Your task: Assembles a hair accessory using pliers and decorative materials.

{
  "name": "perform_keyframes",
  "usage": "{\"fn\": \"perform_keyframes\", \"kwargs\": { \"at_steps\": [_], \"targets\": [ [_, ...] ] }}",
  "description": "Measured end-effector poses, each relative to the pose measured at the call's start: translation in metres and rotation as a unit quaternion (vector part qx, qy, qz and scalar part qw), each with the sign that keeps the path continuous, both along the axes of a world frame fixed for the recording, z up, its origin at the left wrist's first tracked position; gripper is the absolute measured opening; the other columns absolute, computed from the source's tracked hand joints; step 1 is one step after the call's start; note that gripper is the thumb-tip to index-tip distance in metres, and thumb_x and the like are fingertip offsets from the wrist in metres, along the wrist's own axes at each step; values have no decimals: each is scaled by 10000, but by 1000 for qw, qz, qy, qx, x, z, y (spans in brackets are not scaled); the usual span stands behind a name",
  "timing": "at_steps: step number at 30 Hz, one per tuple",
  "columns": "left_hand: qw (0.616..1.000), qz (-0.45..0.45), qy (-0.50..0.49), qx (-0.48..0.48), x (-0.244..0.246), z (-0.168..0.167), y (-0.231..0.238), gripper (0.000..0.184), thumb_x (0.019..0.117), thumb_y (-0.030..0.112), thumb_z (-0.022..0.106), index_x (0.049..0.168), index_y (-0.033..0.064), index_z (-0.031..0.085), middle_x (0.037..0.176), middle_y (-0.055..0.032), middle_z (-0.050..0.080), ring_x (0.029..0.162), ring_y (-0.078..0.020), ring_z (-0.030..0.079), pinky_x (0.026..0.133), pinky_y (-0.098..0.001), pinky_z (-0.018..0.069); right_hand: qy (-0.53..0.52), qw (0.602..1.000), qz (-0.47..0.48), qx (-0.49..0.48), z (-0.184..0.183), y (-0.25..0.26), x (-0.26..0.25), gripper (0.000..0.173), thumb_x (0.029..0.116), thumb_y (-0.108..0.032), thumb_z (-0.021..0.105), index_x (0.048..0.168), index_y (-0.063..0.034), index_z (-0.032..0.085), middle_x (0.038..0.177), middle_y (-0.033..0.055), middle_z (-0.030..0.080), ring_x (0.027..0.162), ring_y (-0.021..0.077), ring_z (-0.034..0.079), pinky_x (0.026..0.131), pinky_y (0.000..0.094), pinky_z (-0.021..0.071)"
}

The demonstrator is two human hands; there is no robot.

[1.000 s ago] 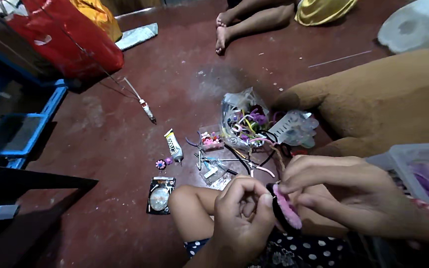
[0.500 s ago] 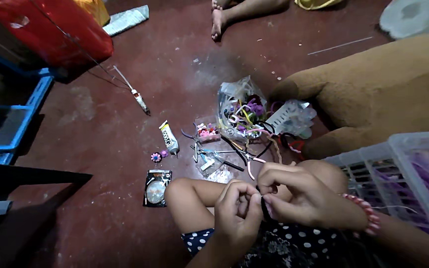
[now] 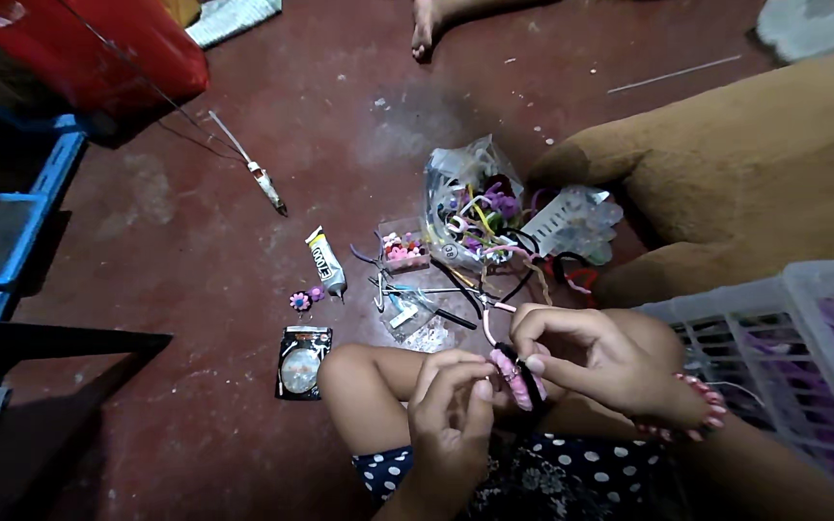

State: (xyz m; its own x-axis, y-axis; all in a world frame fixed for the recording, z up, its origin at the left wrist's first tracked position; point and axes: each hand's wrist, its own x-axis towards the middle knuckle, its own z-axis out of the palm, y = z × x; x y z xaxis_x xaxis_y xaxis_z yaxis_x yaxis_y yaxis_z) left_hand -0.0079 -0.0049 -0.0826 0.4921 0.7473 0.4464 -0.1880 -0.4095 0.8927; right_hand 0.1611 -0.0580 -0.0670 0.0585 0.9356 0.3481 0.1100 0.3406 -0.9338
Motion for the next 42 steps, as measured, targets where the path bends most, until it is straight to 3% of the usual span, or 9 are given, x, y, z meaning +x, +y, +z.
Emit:
{"fn": "perform_keyframes", "kwargs": {
  "at_steps": [4,8,14,18,26,33,37,40,42],
  "targets": [
    [1000,1,27,1,5,5,4,245,987,49,524,958,-155,657,957,-123,697,958,68,612,873,-80,460,-11,1000,9,-14,-7,-1,0,181,936,-110,564,838,41,570,852,-42,568,821,-156,479,736,7,379],
    [996,-3,82,-24,1,4,-2,172,887,-19,620,920,-177,680,915,-188,690,856,34,627,786,-65,472,-45,999,-16,-20,-15,-8,-10,170,906,-64,556,821,82,569,830,21,570,804,-119,481,730,16,371],
    [984,7,157,-87,-24,-13,-22,127,837,-34,655,863,-154,688,853,-161,672,776,44,611,722,-61,472,-30,991,-98,-80,-45,-37,-51,186,920,-67,558,839,98,585,814,70,575,693,-91,497,644,30,397],
    [969,-4,193,-154,-34,-17,-33,115,806,-65,646,850,-170,656,837,-137,651,762,64,586,710,-61,468,-64,986,-147,-52,-63,-50,-72,178,914,-56,541,825,96,571,783,126,566,682,-19,495,646,50,382],
    [961,-11,188,-202,-28,-20,-41,119,815,-67,618,870,-172,625,833,-114,621,738,75,559,691,-59,451,-67,984,-158,-48,-73,-55,-70,197,939,-86,523,842,82,557,798,103,553,695,-40,474,653,39,362],
    [963,0,185,-198,-26,-24,-36,117,822,-57,601,851,-170,608,868,-131,600,784,46,537,702,-69,424,-53,989,-131,-43,-75,-46,-67,204,944,-98,541,860,86,563,813,89,563,706,-73,471,668,22,363],
    [976,51,141,-159,-30,-38,-37,113,799,-60,610,820,-171,601,878,-161,618,835,15,566,729,-78,440,-23,994,-97,-46,-79,-38,-71,203,944,-99,556,879,93,570,829,82,576,724,-87,484,678,20,377],
    [982,103,94,-129,-33,-54,-34,145,778,-34,640,782,-167,584,1033,-203,565,981,18,553,804,-60,442,-22,990,-107,-85,-77,-22,-67,242,934,-94,548,922,141,604,893,101,635,781,-64,530,704,70,412],
    [981,122,75,-129,-37,-61,-26,171,778,-32,637,778,-180,551,1138,-259,565,1098,-17,544,864,-88,436,-63,977,-136,-152,-77,3,-52,246,957,-31,501,1012,188,597,947,168,649,821,36,569,741,169,451]
  ]
}}
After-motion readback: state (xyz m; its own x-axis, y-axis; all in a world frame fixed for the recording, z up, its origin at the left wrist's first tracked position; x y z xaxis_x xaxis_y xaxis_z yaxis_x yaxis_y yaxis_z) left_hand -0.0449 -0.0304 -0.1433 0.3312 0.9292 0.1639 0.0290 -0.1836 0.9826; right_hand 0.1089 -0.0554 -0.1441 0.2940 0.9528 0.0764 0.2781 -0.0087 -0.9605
